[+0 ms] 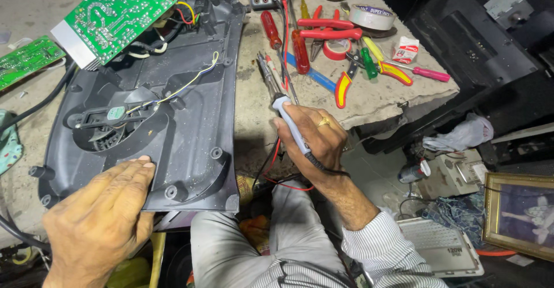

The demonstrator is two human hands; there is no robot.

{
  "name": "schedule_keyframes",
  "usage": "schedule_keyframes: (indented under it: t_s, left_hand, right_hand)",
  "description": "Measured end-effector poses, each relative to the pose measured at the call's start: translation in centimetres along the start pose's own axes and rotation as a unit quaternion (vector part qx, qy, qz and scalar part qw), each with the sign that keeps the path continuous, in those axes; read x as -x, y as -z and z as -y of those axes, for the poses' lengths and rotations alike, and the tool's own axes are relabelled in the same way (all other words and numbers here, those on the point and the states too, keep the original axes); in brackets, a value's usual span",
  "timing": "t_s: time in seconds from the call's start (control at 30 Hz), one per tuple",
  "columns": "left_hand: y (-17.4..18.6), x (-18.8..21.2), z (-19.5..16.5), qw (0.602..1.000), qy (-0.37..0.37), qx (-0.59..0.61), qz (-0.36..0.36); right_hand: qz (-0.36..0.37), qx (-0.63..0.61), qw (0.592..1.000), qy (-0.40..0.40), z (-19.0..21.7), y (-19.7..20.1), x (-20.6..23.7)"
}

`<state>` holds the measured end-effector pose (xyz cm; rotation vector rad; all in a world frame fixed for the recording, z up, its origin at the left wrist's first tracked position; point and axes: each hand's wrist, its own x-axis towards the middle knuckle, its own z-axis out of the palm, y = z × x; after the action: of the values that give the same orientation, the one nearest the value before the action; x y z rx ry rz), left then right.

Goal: The person removes a green circuit board from a disassembled device, uses a screwdriver to adjust components on a yellow board, and then uses a soldering iron and a multimeter to test the circuit board. The person handles wires and components throughout the process.

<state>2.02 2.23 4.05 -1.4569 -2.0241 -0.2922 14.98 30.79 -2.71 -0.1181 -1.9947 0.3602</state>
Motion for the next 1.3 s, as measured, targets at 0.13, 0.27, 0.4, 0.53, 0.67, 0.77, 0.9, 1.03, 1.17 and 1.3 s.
schedule_keyframes:
  t_s: [0.13, 0.27, 0.4, 0.53, 0.67, 0.77, 0.9, 1.03, 1.17, 1.3]
  left_hand:
    - [0.1, 0.2, 0.3, 1.000, -0.008, 0.006, -0.013]
    - [0.0, 0.1, 0.4, 1.000, -0.003, 0.013, -0.013]
    - [-0.2, 0.1, 0.6, 1.000, -0.005, 0.021, -0.014]
    - [-0.3, 0.3, 0.8, 0.999, -0.004, 0.028, -0.016]
    - [-0.3, 0.3, 0.9, 0.999, -0.007, 0.032, -0.016]
    - [-0.3, 0.3, 0.8, 0.999, -0.007, 0.034, -0.016]
    - [-0.2, 0.3, 0.7, 1.000, -0.005, 0.022, -0.015]
    - [-0.1, 0.2, 0.7, 0.999, -0.008, 0.027, -0.017]
    - [-0.1, 0.2, 0.7, 0.999, -0.001, 0.027, -0.018]
    - [-0.1, 0.2, 0.6, 0.999, 0.003, 0.027, -0.022]
  right_hand:
    - [0.008, 0.008, 1.000, 0.014, 0.3, -0.7, -0.6]
    - [0.023, 0.031, 0.999, 0.022, 0.3, -1.3, -0.9]
    - [0.048, 0.049, 0.997, 0.036, -0.1, -1.3, -1.2]
    - [0.046, 0.041, 0.996, 0.065, -0.5, -1.4, -1.3]
    - [0.047, 0.046, 0.996, 0.065, -0.6, -1.4, -1.2]
    - [0.045, 0.049, 0.996, 0.062, -0.5, -1.4, -1.2]
    - [0.047, 0.049, 0.995, 0.068, -0.4, -1.3, -1.2]
    - [0.047, 0.052, 0.995, 0.067, -0.3, -1.3, -1.1]
    - [0.046, 0.056, 0.995, 0.069, -0.4, -1.3, -1.0]
    - [0.053, 0.060, 0.994, 0.078, -0.4, -1.2, -1.0]
